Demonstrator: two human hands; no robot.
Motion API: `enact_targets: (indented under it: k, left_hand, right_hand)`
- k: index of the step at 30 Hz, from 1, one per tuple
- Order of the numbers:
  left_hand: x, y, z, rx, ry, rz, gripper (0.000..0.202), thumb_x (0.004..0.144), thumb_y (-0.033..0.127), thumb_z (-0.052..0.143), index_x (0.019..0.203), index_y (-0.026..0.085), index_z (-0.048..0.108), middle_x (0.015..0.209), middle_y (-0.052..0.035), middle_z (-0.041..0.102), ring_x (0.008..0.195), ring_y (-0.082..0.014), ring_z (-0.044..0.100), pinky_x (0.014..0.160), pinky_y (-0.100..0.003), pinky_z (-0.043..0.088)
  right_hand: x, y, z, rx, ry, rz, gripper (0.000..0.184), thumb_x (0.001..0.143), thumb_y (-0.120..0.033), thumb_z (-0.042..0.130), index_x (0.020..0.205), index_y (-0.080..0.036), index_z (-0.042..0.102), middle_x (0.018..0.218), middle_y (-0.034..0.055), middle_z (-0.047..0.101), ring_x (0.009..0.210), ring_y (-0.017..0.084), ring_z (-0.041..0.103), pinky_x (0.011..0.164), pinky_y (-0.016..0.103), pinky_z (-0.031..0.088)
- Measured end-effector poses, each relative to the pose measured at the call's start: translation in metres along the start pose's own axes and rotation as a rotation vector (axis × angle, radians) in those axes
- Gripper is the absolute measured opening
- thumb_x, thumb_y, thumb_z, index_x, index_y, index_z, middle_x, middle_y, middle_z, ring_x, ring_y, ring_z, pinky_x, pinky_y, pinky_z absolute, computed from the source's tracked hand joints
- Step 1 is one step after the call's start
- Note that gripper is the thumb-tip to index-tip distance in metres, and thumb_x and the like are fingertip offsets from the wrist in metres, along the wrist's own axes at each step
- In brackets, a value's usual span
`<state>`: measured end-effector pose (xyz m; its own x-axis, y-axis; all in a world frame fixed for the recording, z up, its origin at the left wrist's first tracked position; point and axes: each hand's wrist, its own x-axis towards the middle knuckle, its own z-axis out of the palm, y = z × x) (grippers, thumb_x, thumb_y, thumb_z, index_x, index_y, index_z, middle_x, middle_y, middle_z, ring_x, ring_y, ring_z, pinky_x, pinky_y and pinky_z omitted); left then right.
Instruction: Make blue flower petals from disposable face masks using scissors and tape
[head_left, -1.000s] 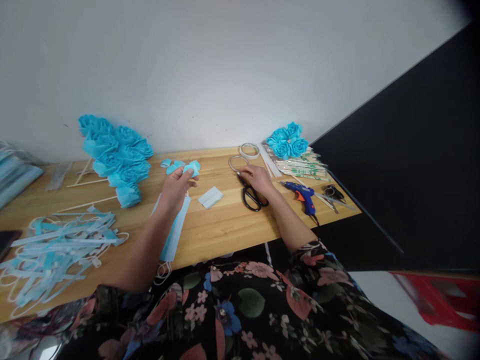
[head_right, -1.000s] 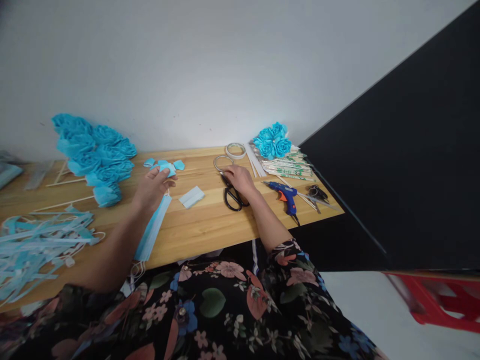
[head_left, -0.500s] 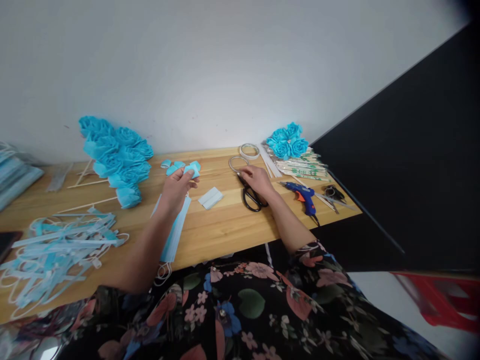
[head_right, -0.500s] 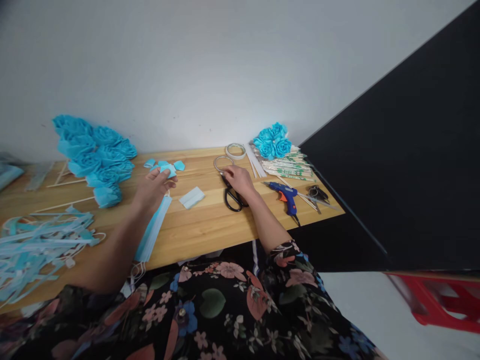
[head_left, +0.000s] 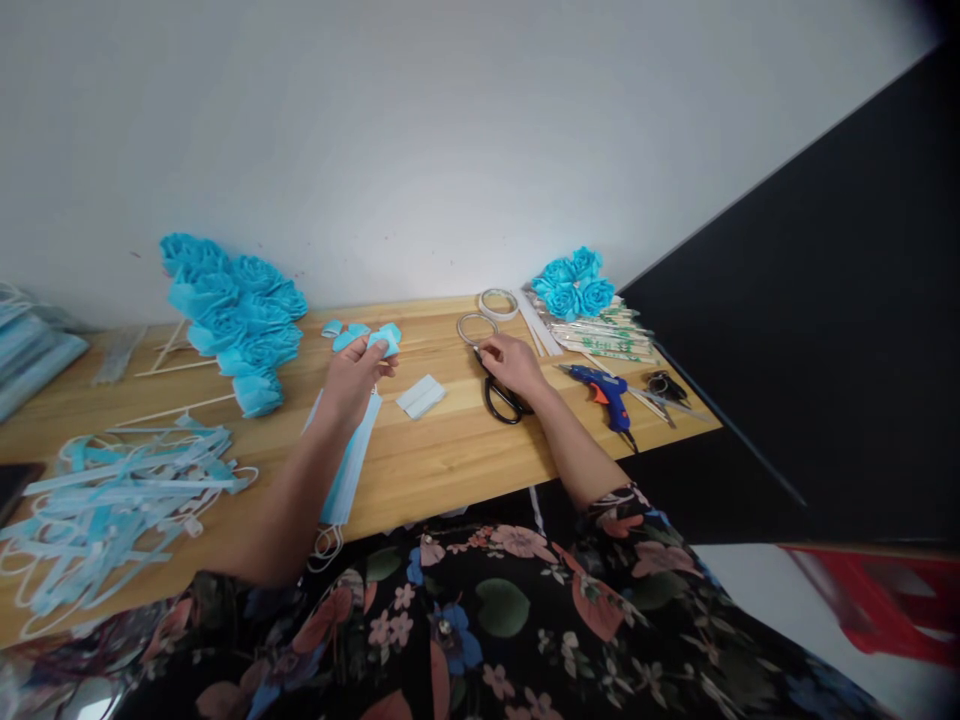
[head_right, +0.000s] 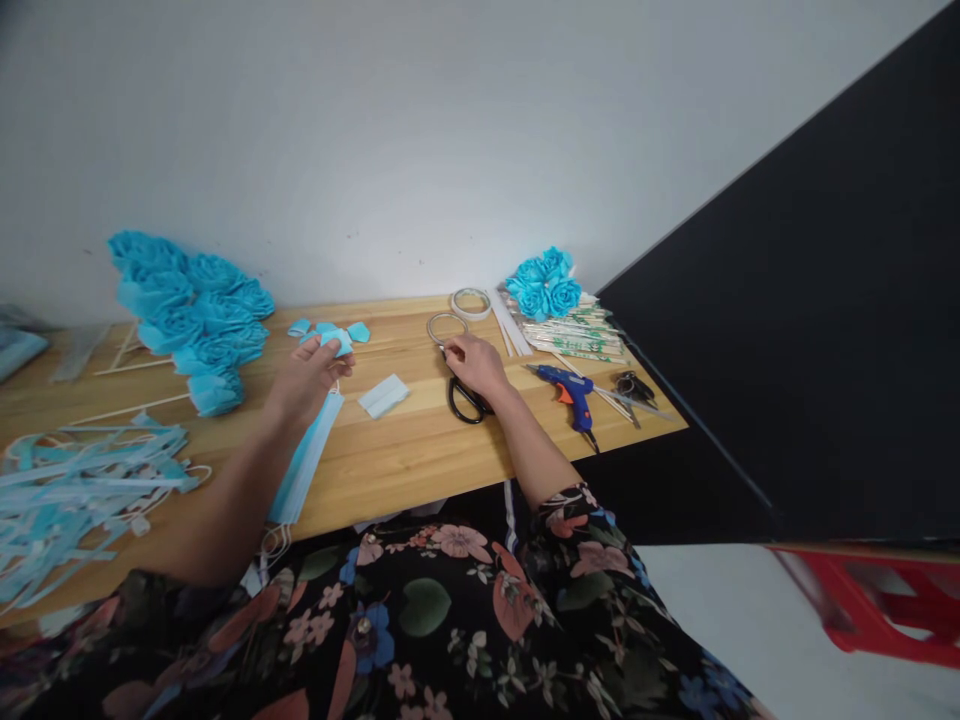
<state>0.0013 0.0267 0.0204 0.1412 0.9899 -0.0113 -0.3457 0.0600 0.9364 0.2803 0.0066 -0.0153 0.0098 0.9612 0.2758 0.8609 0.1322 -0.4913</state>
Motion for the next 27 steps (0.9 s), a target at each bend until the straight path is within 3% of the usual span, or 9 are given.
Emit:
enact_targets:
  k: [6,11,15,20,27]
  left_hand:
    - [0.000,-0.001,0.000,0.000,0.012,-0.005,0.030,0.065,0.037,0.085,0.077,0.017,0.067,0.070,-0.0002,0.065,0.064,-0.0119,0.060,0.057,-0.023,0.048]
    - [0.000,-0.002,0.000,0.003,-0.002,-0.006,0.033,0.065,0.039,0.085,0.078,0.016,0.067,0.070,-0.0005,0.065,0.064,-0.0118,0.060,0.057,-0.022,0.048]
    - [0.000,-0.003,0.000,0.005,0.010,0.007,0.031,0.065,0.038,0.085,0.077,0.016,0.066,0.070,-0.0001,0.064,0.064,-0.0117,0.060,0.057,-0.022,0.048]
    - [0.000,-0.003,0.001,0.006,0.012,0.006,0.031,0.064,0.038,0.084,0.076,0.016,0.067,0.069,-0.0002,0.064,0.064,-0.0116,0.059,0.056,-0.022,0.048]
    - [-0.001,-0.003,0.000,0.015,-0.002,0.010,0.027,0.067,0.037,0.083,0.075,0.017,0.066,0.069,-0.0003,0.063,0.063,-0.0115,0.059,0.057,-0.022,0.047]
  right_hand:
    - [0.002,0.000,0.006,-0.014,0.012,0.011,0.015,0.091,-0.029,0.060,0.091,-0.021,0.073,0.090,0.0052,0.075,0.081,0.019,0.065,0.072,0.029,0.043]
    - [0.003,0.001,0.012,0.047,0.059,0.148,0.021,0.093,-0.034,0.057,0.088,-0.021,0.072,0.081,0.0033,0.074,0.073,0.018,0.063,0.066,0.027,0.040]
    - [0.002,0.002,0.012,0.091,0.079,0.173,0.020,0.092,-0.036,0.057,0.084,-0.021,0.069,0.078,0.0018,0.074,0.072,0.017,0.065,0.067,0.026,0.042]
    - [0.001,0.002,0.013,0.297,0.098,0.202,0.015,0.094,-0.029,0.052,0.091,-0.021,0.064,0.083,0.0033,0.077,0.070,0.016,0.069,0.068,0.026,0.049]
    - [0.001,-0.001,0.013,0.545,0.096,0.267,0.017,0.090,-0.036,0.054,0.087,-0.021,0.061,0.078,0.0022,0.074,0.065,0.014,0.066,0.063,0.025,0.052]
